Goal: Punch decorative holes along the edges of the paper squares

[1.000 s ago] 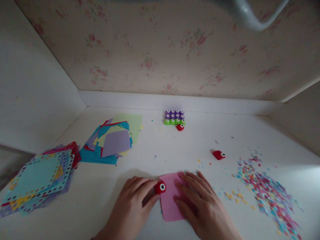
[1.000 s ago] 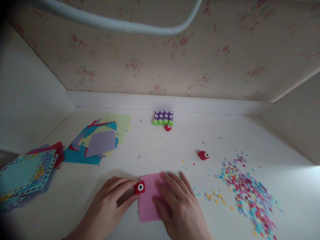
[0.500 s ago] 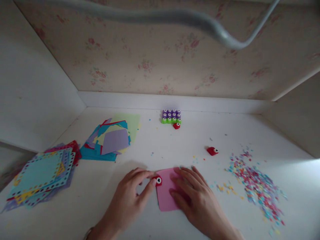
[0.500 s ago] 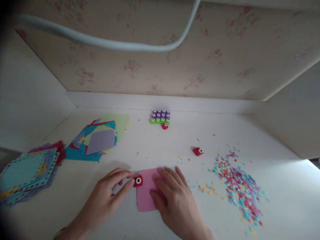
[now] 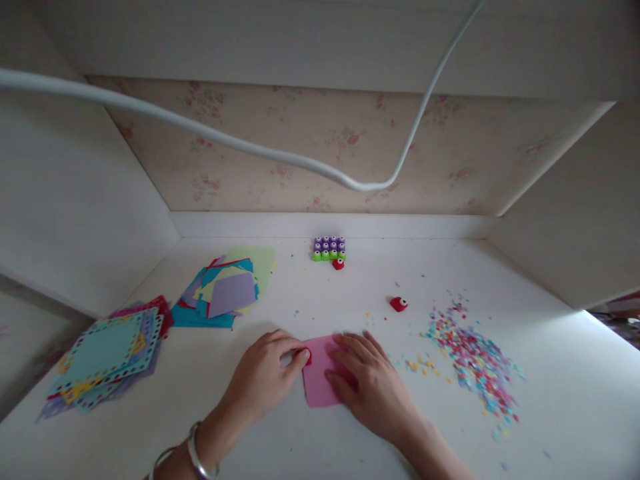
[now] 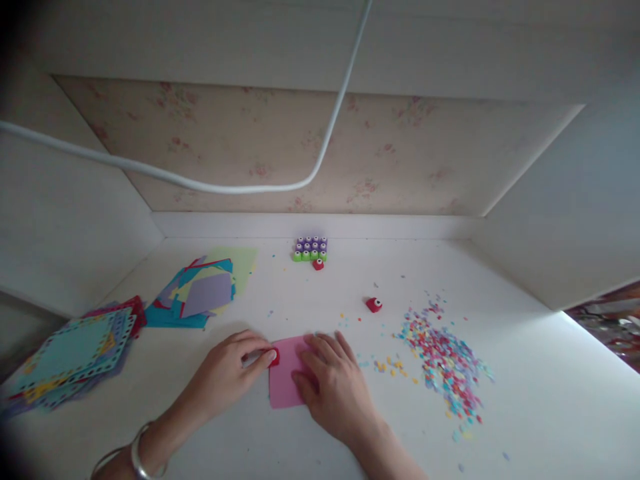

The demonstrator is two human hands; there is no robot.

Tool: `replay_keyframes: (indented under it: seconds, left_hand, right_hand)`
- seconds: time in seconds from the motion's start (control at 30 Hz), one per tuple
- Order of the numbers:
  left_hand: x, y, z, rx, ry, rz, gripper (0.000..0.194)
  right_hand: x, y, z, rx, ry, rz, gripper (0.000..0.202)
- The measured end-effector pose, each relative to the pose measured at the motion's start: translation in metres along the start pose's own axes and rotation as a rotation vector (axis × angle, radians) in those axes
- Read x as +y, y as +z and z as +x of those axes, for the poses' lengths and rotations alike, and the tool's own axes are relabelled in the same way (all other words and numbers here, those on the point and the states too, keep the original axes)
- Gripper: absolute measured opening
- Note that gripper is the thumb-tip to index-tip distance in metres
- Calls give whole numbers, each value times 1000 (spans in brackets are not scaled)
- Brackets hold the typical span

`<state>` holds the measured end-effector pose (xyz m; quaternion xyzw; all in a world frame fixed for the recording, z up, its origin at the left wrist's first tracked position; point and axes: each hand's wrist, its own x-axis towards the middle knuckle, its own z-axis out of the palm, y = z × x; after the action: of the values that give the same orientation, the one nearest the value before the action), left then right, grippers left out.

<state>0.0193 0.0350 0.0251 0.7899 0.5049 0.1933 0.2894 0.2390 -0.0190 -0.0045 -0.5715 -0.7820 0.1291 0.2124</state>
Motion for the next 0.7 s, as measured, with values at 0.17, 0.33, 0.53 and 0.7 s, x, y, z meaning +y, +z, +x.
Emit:
replay_keyframes:
  seconds: [0.17, 0.33, 0.53, 0.7]
  left_hand:
    - [3, 0, 1, -11, -39, 23, 20]
    - [2, -3, 8, -45, -75, 40, 23]
    - [-6, -1, 18, -156, -157, -11, 28]
    - [-16, 10, 26, -178, -178, -17, 28]
  right_hand:
    - [0, 0, -1, -14, 9, 17, 31]
    - [0, -1, -1, -14, 9, 22, 32]
    - [-1, -3, -3, -9, -2, 13, 32]
    - [-1, -3, -3, -3, -12, 16, 32]
